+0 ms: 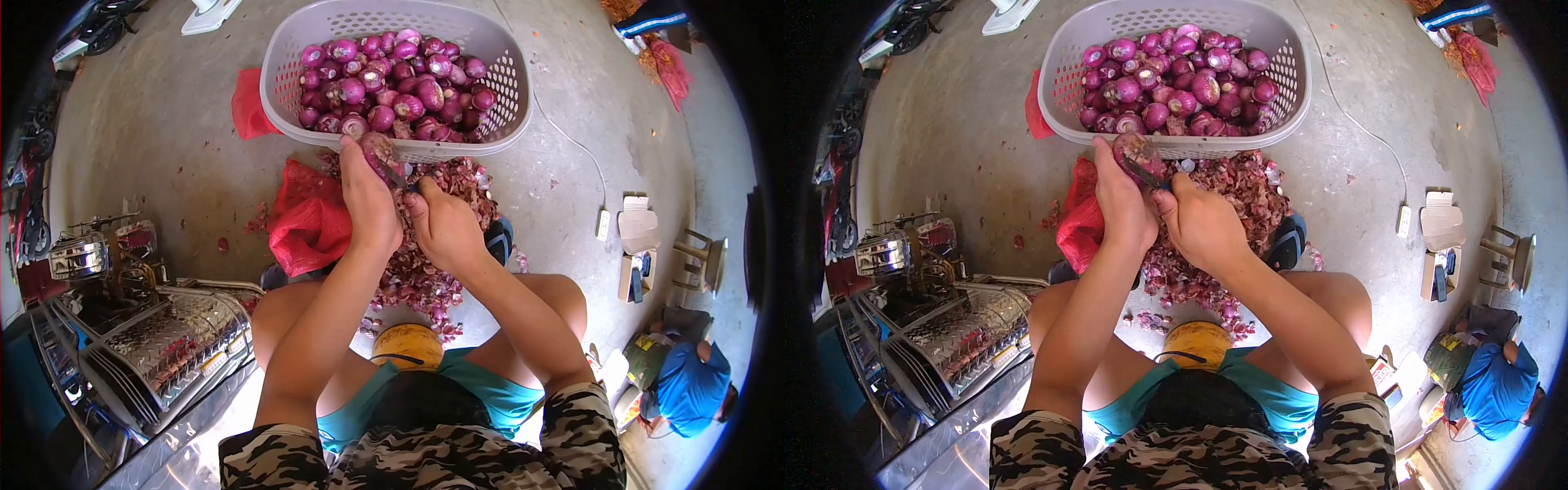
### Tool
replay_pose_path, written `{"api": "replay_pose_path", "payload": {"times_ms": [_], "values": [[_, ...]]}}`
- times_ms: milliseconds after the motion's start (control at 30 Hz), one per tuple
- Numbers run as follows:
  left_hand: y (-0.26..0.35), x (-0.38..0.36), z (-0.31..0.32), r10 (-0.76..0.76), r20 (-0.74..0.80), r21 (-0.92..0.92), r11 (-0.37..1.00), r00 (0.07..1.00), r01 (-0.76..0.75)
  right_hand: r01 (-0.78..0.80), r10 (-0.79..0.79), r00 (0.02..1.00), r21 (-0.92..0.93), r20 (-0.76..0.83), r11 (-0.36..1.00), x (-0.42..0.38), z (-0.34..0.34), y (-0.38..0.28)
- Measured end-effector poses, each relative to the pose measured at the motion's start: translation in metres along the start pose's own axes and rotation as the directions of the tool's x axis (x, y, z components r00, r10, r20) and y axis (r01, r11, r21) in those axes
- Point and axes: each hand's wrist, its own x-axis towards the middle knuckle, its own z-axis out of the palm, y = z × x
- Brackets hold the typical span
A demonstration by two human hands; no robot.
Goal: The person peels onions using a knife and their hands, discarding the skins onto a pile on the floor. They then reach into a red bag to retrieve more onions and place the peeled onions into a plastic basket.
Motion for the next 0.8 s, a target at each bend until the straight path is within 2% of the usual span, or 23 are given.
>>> {"api": "replay_pose_path", "payload": {"times_ms": [367,467,667,800], "values": [[0.008,-0.008,0.005,-0.075,-0.022,-0.080,0.994,0.997,0.073,0.025,-0.025,0.998,-0.006,-0.062,1.000,0.000,0.000,-0.002],[0.006,-0.009,0.003,-0.096,0.019,-0.084,0.992,0.995,0.097,0.027,-0.027,0.997,0.008,-0.067,1.000,0.001,0.000,0.000],[0.004,-0.007,0.003,-0.016,0.022,-0.046,0.999,1.000,0.017,0.002,-0.002,1.000,-0.006,-0.010,1.000,0.000,-0.004,-0.004],[-0.003,-0.004,-0.001,-0.015,-0.004,-0.014,1.000,1.000,0.015,0.017,-0.018,0.999,-0.014,-0.051,1.000,0.002,0.000,0.000]]}}
